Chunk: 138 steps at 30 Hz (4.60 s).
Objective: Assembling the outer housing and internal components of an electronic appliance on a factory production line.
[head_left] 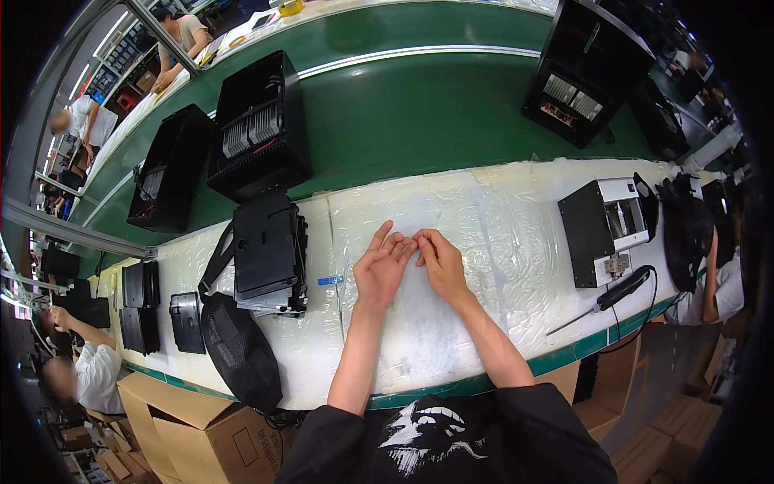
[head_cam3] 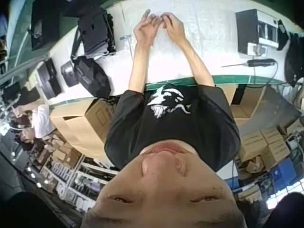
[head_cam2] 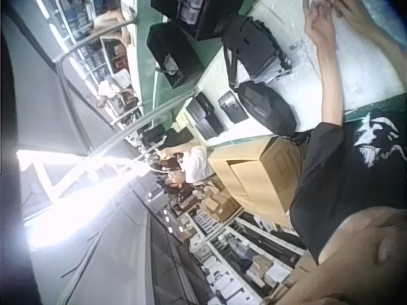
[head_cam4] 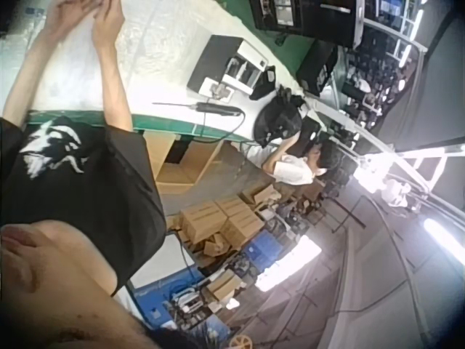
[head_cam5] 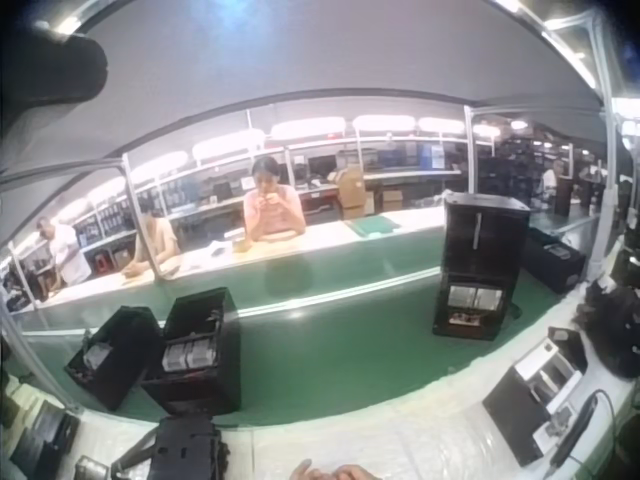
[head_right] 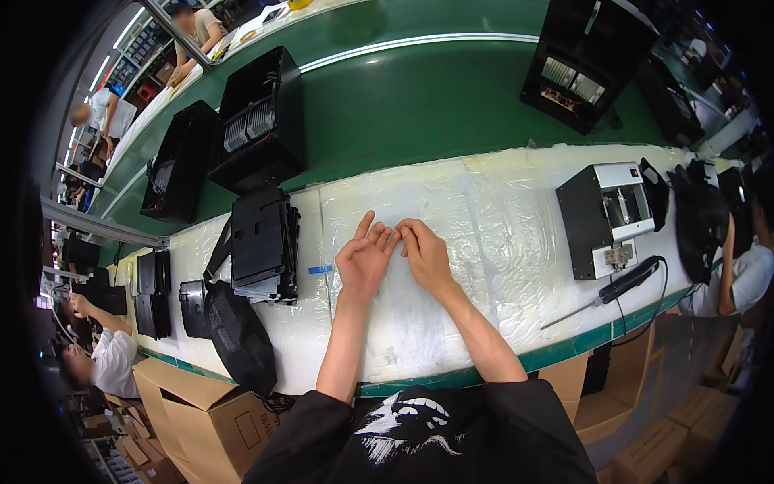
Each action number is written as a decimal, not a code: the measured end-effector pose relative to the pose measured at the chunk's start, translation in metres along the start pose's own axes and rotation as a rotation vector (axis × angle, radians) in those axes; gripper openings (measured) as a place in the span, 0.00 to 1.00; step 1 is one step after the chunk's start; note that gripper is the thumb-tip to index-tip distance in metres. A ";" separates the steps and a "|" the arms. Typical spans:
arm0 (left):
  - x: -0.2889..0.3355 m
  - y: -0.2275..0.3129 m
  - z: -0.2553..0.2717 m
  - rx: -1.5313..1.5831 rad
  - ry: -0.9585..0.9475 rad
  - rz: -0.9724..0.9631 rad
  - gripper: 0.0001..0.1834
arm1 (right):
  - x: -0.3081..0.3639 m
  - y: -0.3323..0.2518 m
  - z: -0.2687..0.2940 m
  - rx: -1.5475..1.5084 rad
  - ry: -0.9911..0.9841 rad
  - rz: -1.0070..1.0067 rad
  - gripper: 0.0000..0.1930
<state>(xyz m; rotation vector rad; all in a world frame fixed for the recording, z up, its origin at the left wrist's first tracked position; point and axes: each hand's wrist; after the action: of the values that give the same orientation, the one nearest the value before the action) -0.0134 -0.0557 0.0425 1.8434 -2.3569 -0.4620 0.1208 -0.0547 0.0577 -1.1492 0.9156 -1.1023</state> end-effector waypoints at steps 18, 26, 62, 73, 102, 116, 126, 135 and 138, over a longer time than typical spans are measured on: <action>0.001 0.000 0.002 -0.032 0.008 0.017 0.29 | 0.001 0.001 -0.002 -0.009 -0.019 0.002 0.09; 0.001 0.001 0.004 -0.018 0.010 0.036 0.29 | 0.000 0.003 -0.002 -0.037 -0.005 -0.002 0.09; 0.002 0.001 0.006 -0.036 0.000 0.024 0.29 | 0.001 0.008 -0.002 -0.005 -0.010 0.054 0.07; 0.001 0.001 0.005 -0.024 -0.004 0.025 0.29 | 0.001 0.008 -0.002 -0.003 -0.008 0.047 0.07; 0.000 0.000 -0.003 -0.012 0.032 0.001 0.30 | -0.001 0.009 -0.001 -0.067 -0.016 0.041 0.09; 0.000 0.000 -0.002 0.000 0.037 -0.004 0.30 | 0.001 0.005 -0.002 -0.039 -0.005 0.036 0.10; 0.000 0.001 -0.002 0.012 0.029 -0.010 0.29 | -0.001 0.005 -0.002 -0.065 -0.008 0.025 0.09; 0.001 0.001 -0.001 0.047 0.016 -0.025 0.29 | 0.000 0.005 -0.003 -0.061 -0.013 0.028 0.08; 0.000 0.000 0.000 0.050 0.014 -0.023 0.29 | 0.000 0.004 -0.002 -0.050 -0.009 0.026 0.09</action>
<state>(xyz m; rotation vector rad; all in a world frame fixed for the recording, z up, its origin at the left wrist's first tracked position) -0.0136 -0.0556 0.0424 1.8905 -2.3619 -0.3941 0.1193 -0.0550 0.0538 -1.1783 0.9535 -1.0577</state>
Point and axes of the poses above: each hand's wrist, its own x-axis away from the middle knuckle, its own z-axis out of the back of the hand, y = z × x, and after that the axes turned 13 degrees about -y, right-handed
